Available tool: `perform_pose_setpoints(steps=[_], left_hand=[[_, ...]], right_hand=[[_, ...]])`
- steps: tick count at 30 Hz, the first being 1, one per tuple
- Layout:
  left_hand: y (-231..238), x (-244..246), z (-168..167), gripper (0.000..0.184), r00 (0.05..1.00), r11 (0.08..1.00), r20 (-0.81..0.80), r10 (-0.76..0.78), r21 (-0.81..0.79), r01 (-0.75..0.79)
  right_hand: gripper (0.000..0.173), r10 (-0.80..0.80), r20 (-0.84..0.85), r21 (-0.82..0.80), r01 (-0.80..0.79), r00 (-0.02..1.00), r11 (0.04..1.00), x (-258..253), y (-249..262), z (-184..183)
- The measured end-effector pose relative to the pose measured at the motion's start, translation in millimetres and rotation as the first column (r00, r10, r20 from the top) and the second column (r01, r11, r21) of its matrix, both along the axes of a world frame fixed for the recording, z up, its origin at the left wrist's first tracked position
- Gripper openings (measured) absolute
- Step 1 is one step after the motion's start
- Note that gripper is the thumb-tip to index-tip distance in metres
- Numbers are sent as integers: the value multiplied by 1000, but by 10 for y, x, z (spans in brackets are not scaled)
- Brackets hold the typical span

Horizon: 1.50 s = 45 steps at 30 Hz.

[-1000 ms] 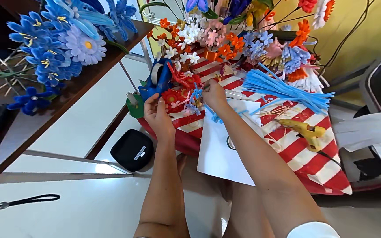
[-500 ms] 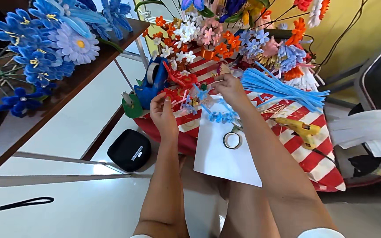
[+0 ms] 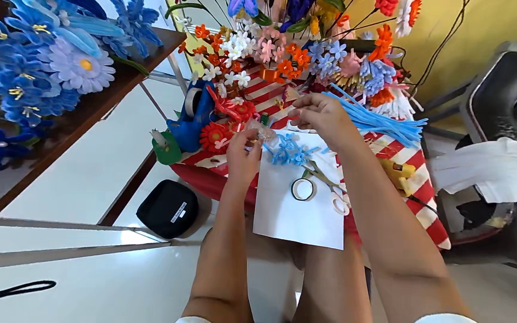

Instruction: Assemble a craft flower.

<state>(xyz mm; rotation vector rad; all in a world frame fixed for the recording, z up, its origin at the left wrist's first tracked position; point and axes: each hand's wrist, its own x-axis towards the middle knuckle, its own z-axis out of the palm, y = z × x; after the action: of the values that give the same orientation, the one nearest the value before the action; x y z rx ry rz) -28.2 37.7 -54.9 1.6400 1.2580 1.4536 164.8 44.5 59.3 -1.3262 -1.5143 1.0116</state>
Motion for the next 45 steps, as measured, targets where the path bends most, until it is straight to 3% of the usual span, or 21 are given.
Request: perform_pose_setpoints(steps=[3,6,8,11,15,22,27,31,33,36,41,45], left_hand=[[5,44,-12,27,992,999,-123,28,43,-23],[6,-3,17,27,994,993,-33,102,64,-100],[22,-55,1,24,987,987,49,152,47,-154],[20,-111,14,22,965,977,162,207,14,-212],[17,-173,1,22,922,956,294,251,75,-284],[77,-358,-19,25,808,910,501,311,89,-405],[69,-500,35,34,602,769,703,378,123,-627],[84,-599,87,26,443,671,793,419,58,-739],[90,-593,61,28,447,683,795,410,57,-728],[84,-534,50,29,460,719,787,412,29,-694],[87,-545,65,30,467,762,792,393,4,-648],[53,-582,64,34,541,829,749,384,-22,-559]], right_hand=[[24,11,10,69,-12,1000,998,-45,-34,68],[21,30,314,139,-77,949,987,26,77,-76],[22,95,550,49,-146,830,988,96,179,-316],[29,237,656,-156,-178,717,972,141,253,-601],[32,212,663,-236,-69,718,969,57,189,-668],[22,67,563,-73,-32,823,997,102,217,-650],[23,-59,428,96,19,902,995,-40,106,-321],[24,59,251,316,-140,966,938,-344,-72,-332],[23,119,246,359,-205,962,911,-552,-62,-453],[24,73,334,329,-189,940,925,-841,55,-610],[33,114,540,-21,-122,834,992,-1110,451,-638],[32,112,521,-40,-107,846,993,-1166,566,-723]])
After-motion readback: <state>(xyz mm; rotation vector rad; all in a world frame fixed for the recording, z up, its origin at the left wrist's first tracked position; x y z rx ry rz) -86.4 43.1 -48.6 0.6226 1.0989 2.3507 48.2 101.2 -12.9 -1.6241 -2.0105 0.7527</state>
